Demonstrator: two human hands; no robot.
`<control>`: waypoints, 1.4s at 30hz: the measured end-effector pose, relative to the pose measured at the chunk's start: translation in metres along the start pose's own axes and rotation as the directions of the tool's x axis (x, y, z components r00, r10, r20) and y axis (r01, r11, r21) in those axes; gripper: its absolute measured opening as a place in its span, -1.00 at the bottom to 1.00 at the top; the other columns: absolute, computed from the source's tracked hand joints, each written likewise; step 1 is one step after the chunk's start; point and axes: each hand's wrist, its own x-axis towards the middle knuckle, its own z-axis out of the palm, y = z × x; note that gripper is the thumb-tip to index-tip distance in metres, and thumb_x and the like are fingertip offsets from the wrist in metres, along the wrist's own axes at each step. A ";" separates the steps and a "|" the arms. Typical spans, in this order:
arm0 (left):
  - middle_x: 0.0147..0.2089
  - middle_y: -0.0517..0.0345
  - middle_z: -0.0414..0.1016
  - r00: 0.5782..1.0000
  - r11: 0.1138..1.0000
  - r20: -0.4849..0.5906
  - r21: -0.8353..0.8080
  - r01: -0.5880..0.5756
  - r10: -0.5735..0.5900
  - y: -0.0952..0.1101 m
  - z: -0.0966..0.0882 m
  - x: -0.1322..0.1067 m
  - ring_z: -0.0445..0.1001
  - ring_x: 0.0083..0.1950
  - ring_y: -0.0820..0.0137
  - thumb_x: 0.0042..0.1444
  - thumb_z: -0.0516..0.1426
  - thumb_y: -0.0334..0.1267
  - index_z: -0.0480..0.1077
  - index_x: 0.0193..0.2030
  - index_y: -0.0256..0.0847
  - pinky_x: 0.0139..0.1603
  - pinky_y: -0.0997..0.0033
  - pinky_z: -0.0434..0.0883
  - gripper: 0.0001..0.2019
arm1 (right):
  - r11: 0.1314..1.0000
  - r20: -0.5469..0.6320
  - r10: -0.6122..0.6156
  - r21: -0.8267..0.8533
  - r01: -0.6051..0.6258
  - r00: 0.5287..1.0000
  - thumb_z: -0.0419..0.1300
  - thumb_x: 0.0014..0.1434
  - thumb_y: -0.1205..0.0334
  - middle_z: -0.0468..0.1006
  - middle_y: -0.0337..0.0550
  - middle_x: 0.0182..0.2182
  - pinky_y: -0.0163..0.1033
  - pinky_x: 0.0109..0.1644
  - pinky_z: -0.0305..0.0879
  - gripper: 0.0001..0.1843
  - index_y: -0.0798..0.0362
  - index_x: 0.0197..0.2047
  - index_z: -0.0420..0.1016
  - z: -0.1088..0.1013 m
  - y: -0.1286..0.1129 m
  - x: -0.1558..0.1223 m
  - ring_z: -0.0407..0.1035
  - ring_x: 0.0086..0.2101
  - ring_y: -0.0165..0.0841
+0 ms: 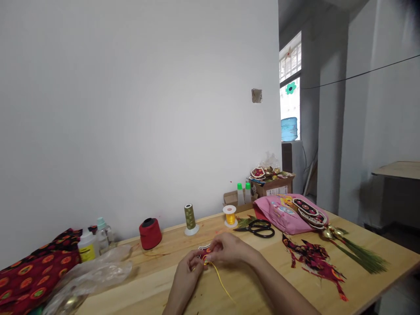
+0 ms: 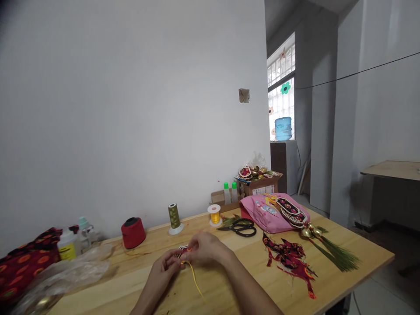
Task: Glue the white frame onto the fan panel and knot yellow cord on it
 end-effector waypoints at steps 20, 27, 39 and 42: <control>-0.67 0.23 0.38 0.998 0.961 -0.020 0.267 0.070 -0.067 0.001 0.005 -0.004 0.28 -0.57 0.42 -0.27 0.12 -0.05 0.43 -0.63 -0.26 -0.60 0.55 0.12 -0.72 | 0.906 -0.167 0.194 -0.347 -0.242 0.967 0.12 -0.24 0.33 0.52 -0.23 -0.56 -0.38 -0.49 0.10 -0.81 -0.04 -0.52 0.54 0.001 0.018 -0.008 0.34 -0.51 -0.39; -0.70 0.25 0.33 0.997 0.958 -0.051 0.279 0.068 -0.056 0.000 0.005 -0.003 0.22 -0.61 0.44 -0.31 0.13 -0.01 0.47 -0.59 -0.24 -0.62 0.54 0.09 -0.70 | 0.912 -0.240 0.223 -0.292 -0.289 0.945 0.09 -0.20 0.37 0.49 -0.18 -0.64 -0.38 -0.50 0.10 -0.82 0.02 -0.55 0.52 -0.005 0.030 -0.002 0.33 -0.53 -0.39; -0.64 0.20 0.41 0.999 0.970 0.007 0.239 0.030 -0.033 -0.001 0.002 -0.003 0.27 -0.58 0.42 -0.23 0.11 -0.03 0.49 -0.51 -0.27 -0.58 0.53 0.14 -0.68 | 0.990 -0.060 -0.047 -0.137 0.039 0.997 0.16 -0.19 0.25 0.52 -0.26 -0.43 -0.45 -0.49 0.10 -0.69 -0.01 -0.27 0.48 0.014 0.029 -0.004 0.32 -0.47 -0.45; -0.60 0.18 0.44 0.999 0.977 0.029 0.211 0.033 -0.040 -0.005 0.001 -0.001 0.30 -0.56 0.42 -0.20 0.10 -0.05 0.48 -0.43 -0.29 -0.56 0.53 0.17 -0.67 | 0.956 -0.107 -0.083 -0.289 0.049 0.991 0.10 -0.09 0.17 0.51 -0.26 -0.52 -0.42 -0.52 0.04 -0.79 -0.04 -0.39 0.53 0.013 0.027 -0.004 0.29 -0.50 -0.45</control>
